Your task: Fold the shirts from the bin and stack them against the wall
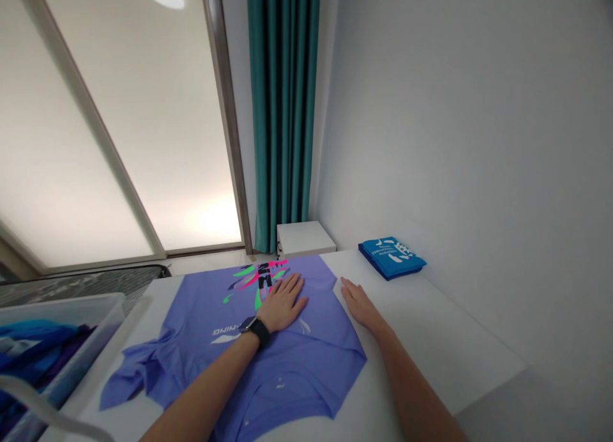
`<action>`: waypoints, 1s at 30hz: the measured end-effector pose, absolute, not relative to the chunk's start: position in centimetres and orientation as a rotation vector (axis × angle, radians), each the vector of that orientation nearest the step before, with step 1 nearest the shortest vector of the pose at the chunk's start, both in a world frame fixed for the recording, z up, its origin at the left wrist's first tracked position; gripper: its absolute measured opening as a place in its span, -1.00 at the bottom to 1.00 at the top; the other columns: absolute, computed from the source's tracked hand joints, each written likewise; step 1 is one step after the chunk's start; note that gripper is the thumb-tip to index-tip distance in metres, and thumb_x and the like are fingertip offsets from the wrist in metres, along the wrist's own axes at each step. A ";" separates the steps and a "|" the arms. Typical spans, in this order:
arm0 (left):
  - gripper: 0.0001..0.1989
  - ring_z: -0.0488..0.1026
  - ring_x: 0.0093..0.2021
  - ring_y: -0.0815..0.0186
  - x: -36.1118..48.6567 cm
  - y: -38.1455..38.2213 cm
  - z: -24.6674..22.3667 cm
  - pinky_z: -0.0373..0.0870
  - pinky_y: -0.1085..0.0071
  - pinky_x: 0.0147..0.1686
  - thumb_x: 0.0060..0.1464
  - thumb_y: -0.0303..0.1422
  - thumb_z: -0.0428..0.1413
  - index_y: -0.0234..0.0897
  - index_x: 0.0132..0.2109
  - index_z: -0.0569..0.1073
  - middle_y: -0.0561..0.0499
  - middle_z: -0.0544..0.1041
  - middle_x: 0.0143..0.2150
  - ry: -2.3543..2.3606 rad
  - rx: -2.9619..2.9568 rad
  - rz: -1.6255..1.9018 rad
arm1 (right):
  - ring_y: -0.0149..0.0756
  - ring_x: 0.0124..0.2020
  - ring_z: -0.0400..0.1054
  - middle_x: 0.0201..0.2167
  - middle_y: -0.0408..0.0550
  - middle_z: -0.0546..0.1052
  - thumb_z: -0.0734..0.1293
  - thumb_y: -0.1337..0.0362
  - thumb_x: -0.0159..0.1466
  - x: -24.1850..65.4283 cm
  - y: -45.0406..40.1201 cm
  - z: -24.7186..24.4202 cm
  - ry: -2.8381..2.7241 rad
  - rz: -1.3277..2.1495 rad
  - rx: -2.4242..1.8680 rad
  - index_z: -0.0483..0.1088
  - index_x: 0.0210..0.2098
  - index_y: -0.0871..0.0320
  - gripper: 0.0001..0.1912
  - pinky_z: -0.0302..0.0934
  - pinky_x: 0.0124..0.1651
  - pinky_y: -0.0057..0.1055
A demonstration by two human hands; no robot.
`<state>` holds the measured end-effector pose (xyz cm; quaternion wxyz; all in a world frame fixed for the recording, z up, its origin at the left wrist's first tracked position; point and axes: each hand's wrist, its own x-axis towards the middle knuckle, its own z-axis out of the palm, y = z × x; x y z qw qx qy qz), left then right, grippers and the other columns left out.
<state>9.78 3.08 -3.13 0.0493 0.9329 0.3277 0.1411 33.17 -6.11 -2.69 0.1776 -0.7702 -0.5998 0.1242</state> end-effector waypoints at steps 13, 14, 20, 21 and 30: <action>-0.47 0.06 0.38 0.24 9.9 3.2 -3.3 -0.07 0.14 0.33 0.32 -0.10 -0.20 -0.18 0.34 0.17 -0.07 0.16 0.38 0.971 2.829 0.412 | -0.22 0.41 -0.22 0.40 0.01 -0.02 -0.02 0.01 0.43 29.5 -11.8 -1.7 -2.384 0.219 -1.833 -0.07 0.38 0.21 -0.36 -0.36 0.41 -0.09; -0.47 0.06 0.38 0.23 9.9 3.2 -3.3 -0.09 0.14 0.33 0.32 -0.10 -0.20 -0.18 0.34 0.17 -0.07 0.16 0.38 0.969 2.833 0.402 | -0.22 0.41 -0.23 0.40 0.02 -0.03 -0.02 0.00 0.43 29.6 -11.9 -1.8 -2.391 0.211 -1.827 -0.08 0.38 0.20 -0.36 -0.35 0.41 -0.09; -0.46 0.06 0.38 0.20 9.9 3.2 -3.5 -0.11 0.10 0.34 0.29 -0.12 -0.14 -0.20 0.33 0.18 -0.07 0.15 0.38 0.966 2.853 0.394 | -0.21 0.41 -0.22 0.40 0.03 -0.03 0.00 -0.01 0.42 30.2 -12.5 -2.0 -2.403 0.177 -1.781 -0.10 0.39 0.17 -0.35 -0.32 0.41 -0.06; -0.46 0.06 0.37 0.19 9.9 3.2 -3.6 -0.10 0.10 0.34 0.29 -0.12 -0.14 -0.19 0.33 0.18 -0.07 0.15 0.38 0.964 2.857 0.399 | -0.21 0.41 -0.22 0.40 0.03 -0.03 0.01 -0.01 0.42 30.2 -12.7 -1.9 -2.410 0.183 -1.775 -0.11 0.39 0.17 -0.35 -0.32 0.41 -0.06; -0.46 0.08 0.37 0.18 9.9 3.3 -3.8 -0.09 0.09 0.34 0.29 -0.13 -0.14 -0.21 0.33 0.20 -0.09 0.17 0.38 0.951 2.880 0.411 | -0.24 0.42 -0.28 0.41 -0.05 -0.07 0.02 -0.01 0.42 31.2 -15.6 -1.4 -2.444 0.246 -1.747 -0.17 0.40 0.10 -0.35 -0.37 0.42 -0.08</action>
